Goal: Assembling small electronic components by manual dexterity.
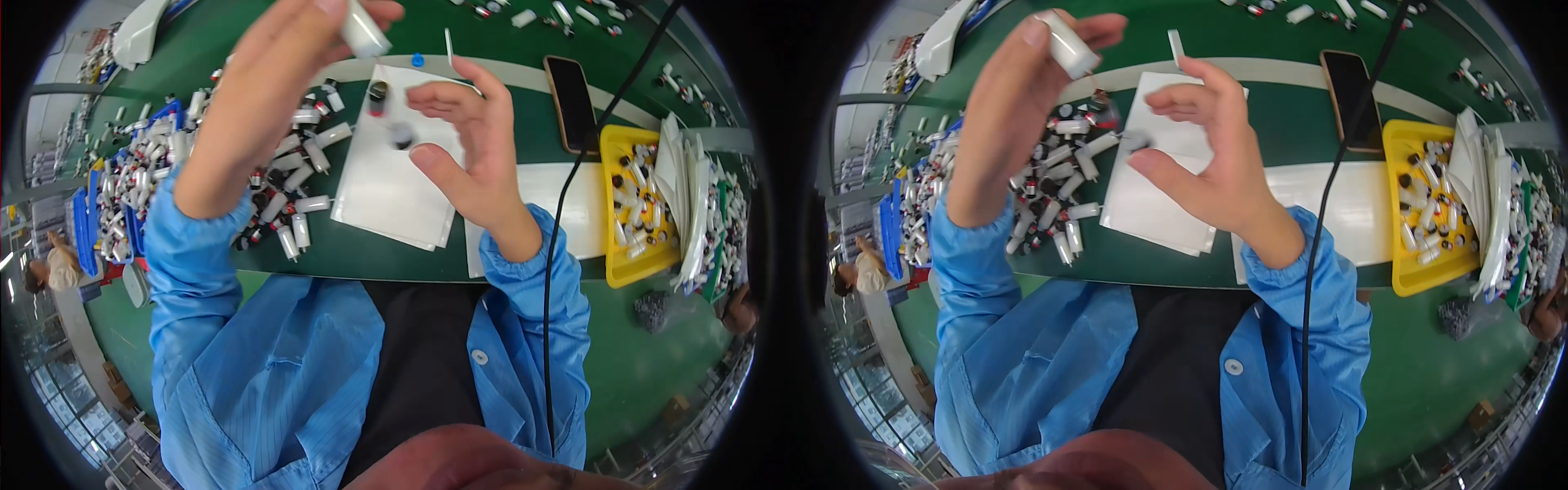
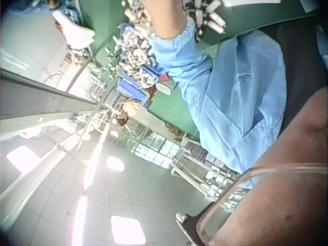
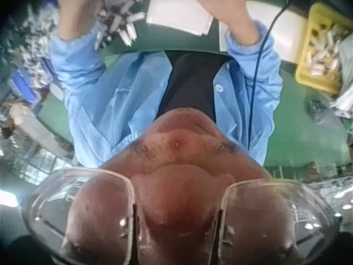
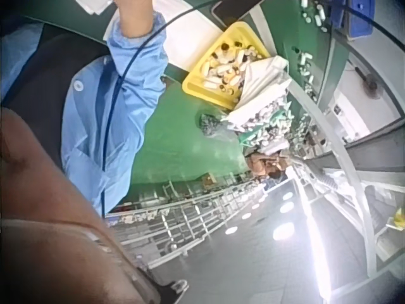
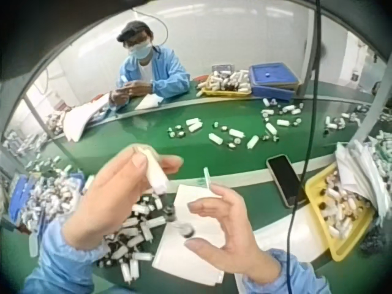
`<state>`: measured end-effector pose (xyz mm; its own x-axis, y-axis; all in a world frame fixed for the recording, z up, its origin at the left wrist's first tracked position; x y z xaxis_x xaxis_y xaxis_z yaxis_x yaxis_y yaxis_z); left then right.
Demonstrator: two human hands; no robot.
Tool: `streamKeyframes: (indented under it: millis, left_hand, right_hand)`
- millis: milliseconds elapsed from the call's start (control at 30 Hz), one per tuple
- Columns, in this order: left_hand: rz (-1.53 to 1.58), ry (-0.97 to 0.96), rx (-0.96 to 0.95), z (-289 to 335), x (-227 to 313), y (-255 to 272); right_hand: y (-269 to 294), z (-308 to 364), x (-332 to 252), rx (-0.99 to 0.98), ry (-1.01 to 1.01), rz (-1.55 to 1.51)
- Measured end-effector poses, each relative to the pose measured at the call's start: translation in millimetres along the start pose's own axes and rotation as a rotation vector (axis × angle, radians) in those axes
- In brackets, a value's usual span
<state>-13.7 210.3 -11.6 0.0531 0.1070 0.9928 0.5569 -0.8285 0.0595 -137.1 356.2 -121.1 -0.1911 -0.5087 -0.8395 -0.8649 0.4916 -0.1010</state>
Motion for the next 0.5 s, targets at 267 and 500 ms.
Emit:
streamKeyframes:
  millis: [267,500]
  left_hand:
    - [0.345,0.04,-0.141,-24.1,-68.9,-33.3]
    - [0.366,0.204,-0.282,-26.3,-90.4,-46.0]
  right_hand:
    - [15.2,-3.1,3.6,0.17,-0.246,-0.122]
    - [17.4,-2.0,15.4,0.171,0.034,0.34]
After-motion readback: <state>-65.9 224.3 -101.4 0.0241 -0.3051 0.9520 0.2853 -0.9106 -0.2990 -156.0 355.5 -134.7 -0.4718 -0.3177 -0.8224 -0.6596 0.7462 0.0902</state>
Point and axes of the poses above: each hand's wrist, its own z-axis away from the middle knuckle, its own y-axis out of the back of the hand, x = y × z, the point moved 1 cm from there along -z, towards the middle knuckle, and after that the axes turned 4 degrees about -z, right-handed, at the moved point
